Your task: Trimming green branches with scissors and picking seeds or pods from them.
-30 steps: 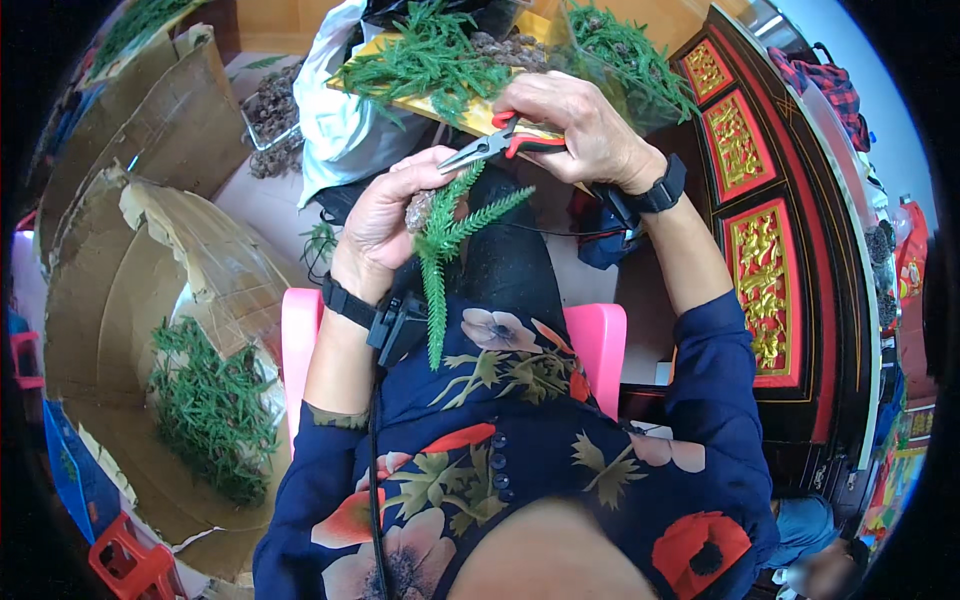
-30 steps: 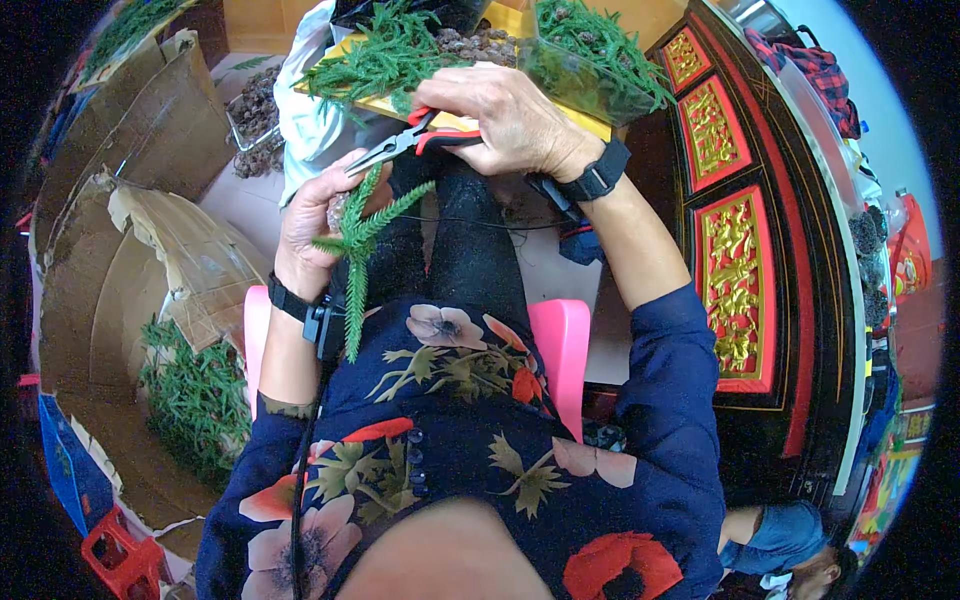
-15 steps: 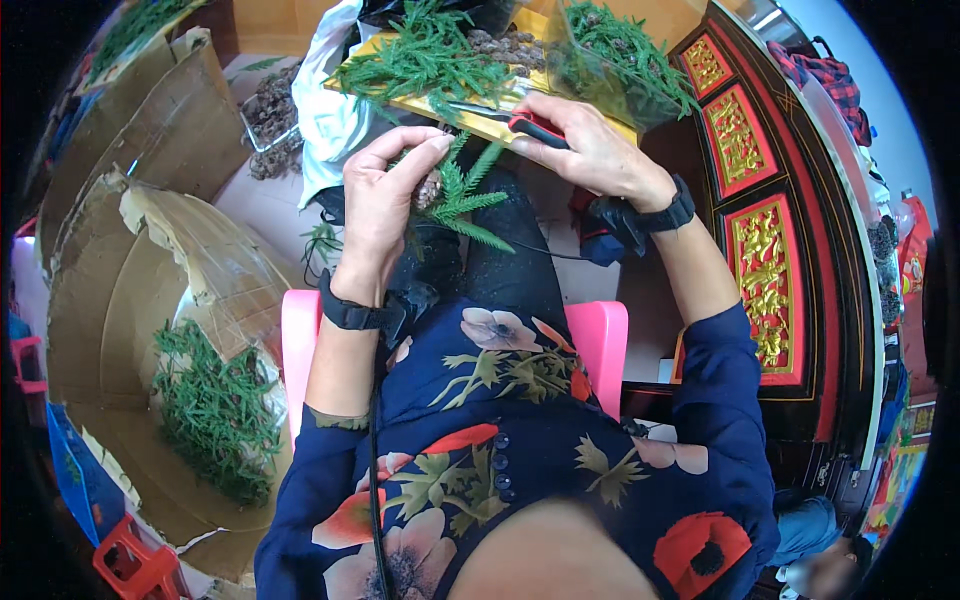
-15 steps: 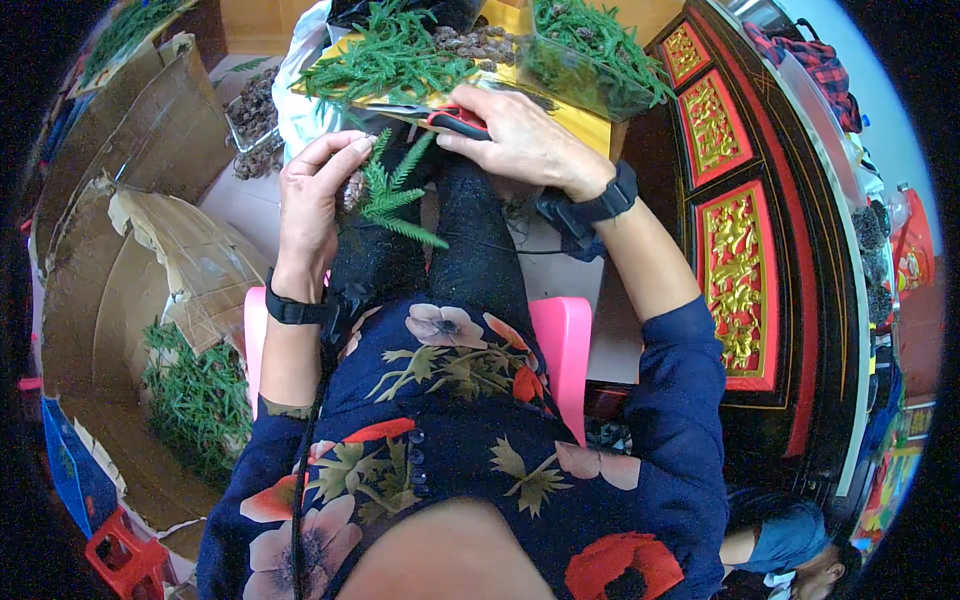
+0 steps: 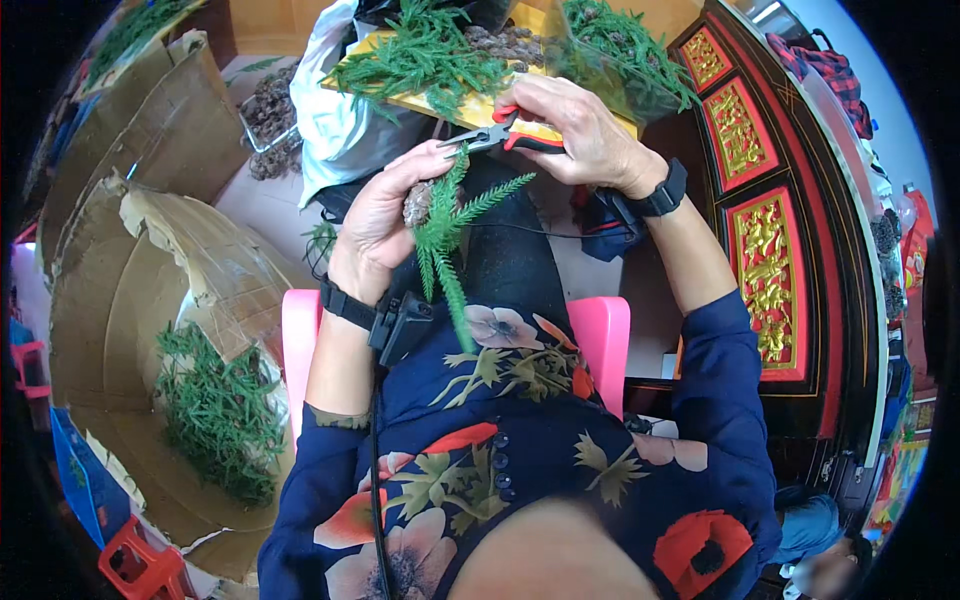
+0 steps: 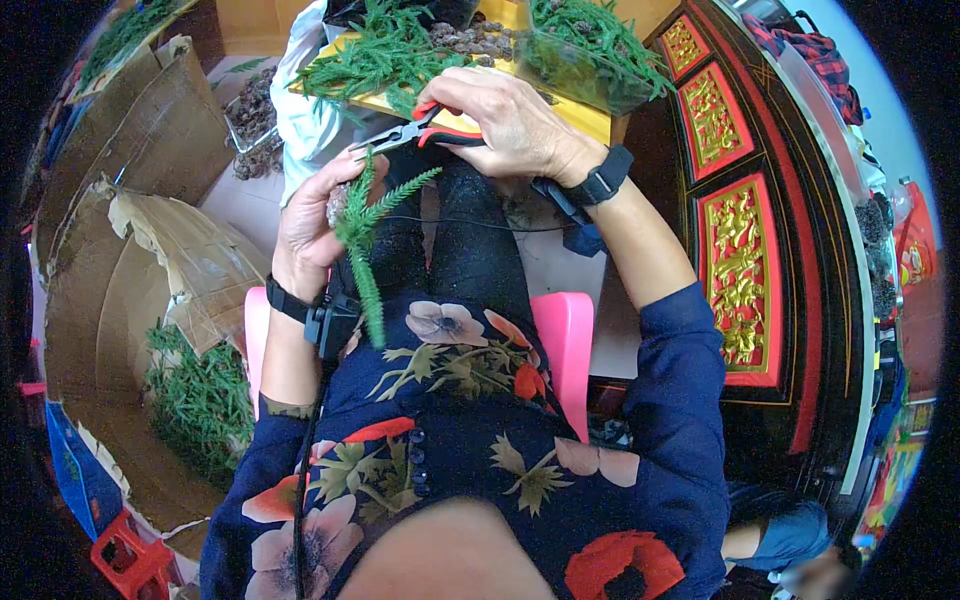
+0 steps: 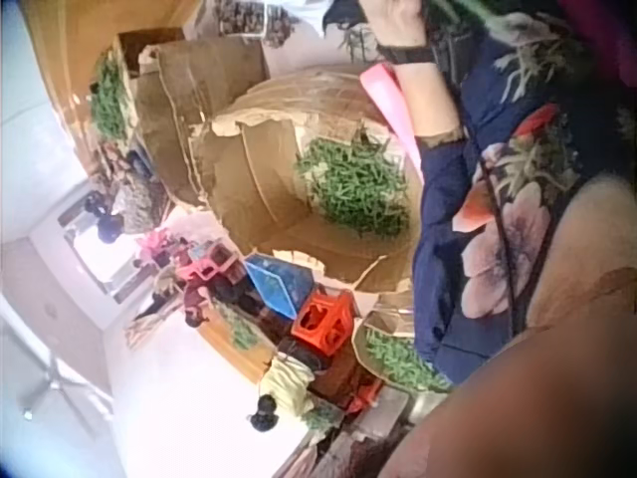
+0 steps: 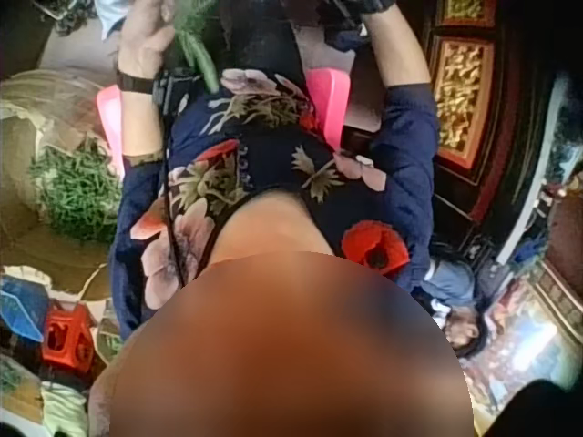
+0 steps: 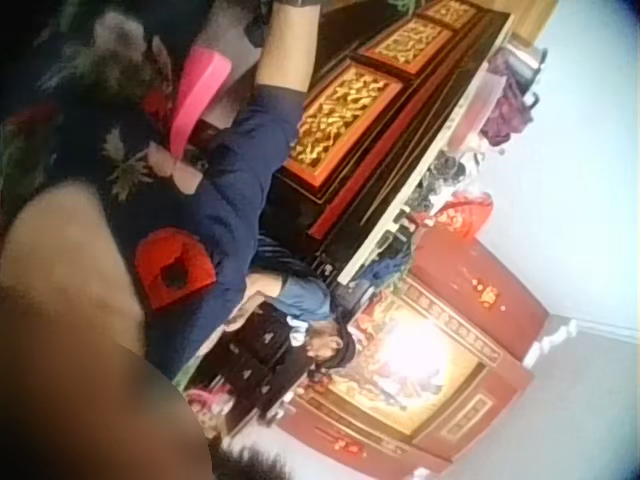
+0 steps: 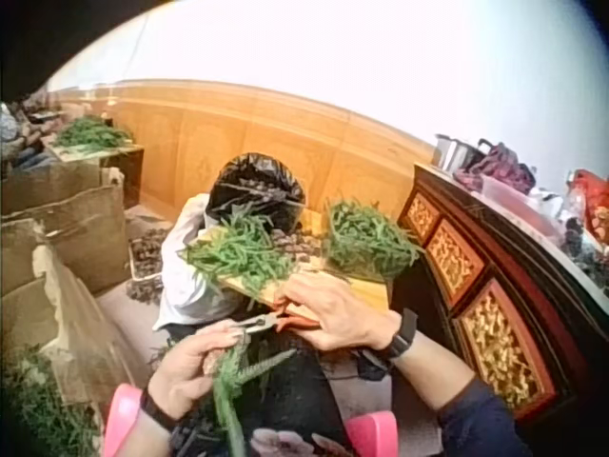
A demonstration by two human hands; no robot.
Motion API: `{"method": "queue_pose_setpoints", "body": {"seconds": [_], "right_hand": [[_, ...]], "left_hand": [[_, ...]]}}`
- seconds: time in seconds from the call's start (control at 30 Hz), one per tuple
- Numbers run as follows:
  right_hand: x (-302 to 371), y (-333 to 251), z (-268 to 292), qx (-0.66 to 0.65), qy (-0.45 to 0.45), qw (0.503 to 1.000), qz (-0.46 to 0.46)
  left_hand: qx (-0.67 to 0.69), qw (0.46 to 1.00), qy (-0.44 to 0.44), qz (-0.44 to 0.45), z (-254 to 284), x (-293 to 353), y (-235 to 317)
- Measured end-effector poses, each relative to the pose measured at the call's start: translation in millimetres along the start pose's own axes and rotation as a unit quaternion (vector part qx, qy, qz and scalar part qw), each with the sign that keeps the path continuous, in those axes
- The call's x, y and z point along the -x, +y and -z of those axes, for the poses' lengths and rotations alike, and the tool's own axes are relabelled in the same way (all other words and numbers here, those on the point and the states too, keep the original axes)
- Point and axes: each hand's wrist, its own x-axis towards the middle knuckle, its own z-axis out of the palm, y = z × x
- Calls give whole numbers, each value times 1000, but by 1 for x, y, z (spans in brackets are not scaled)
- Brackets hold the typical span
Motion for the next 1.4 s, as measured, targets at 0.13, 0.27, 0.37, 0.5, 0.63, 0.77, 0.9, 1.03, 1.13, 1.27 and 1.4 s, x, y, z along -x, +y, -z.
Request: {"method": "queue_pose_setpoints", "body": {"seconds": [0.13, 0.27, 0.37, 0.5, 0.63, 0.77, 0.9, 1.03, 1.13, 1.27, 1.4], "right_hand": [[-1, 2, 0, 28, 27, 999, 21], [3, 1, -1, 27, 34, 999, -14], [4, -6, 0, 6, -18, 995, -99], [0, -17, 0, -25, -129, 961, -243], [-2, -25, -3, -51, -110, 951, -284], [-2, -42, -9, -97, -47, 944, -313], [4, -56, -13, -53, -75, 932, -352], [10, -56, -20, -20, -70, 932, -355], [14, -56, -23, -29, -60, 936, -345], [13, -56, -23, -71, -73, 928, -358], [13, -54, -24, -95, -77, 932, -342]], "left_hand": [[28, 999, 7, 30, 1, 1, 0], [-58, 998, 14, -15, 2, -2, 1], [-186, 974, 97, -84, -4, -3, -1], [-419, 852, 186, -252, -6, -6, -10], [-421, 838, 226, -264, -7, -6, -11], [-420, 823, 246, -293, -5, -5, -10], [-414, 817, 244, -318, -7, -7, -11], [-406, 826, 249, -301, -12, -4, -12], [-417, 814, 252, -316, -12, -5, -15], [-410, 813, 255, -326, -11, -6, -16], [-446, 776, 256, -366, -12, -9, -14]]}}
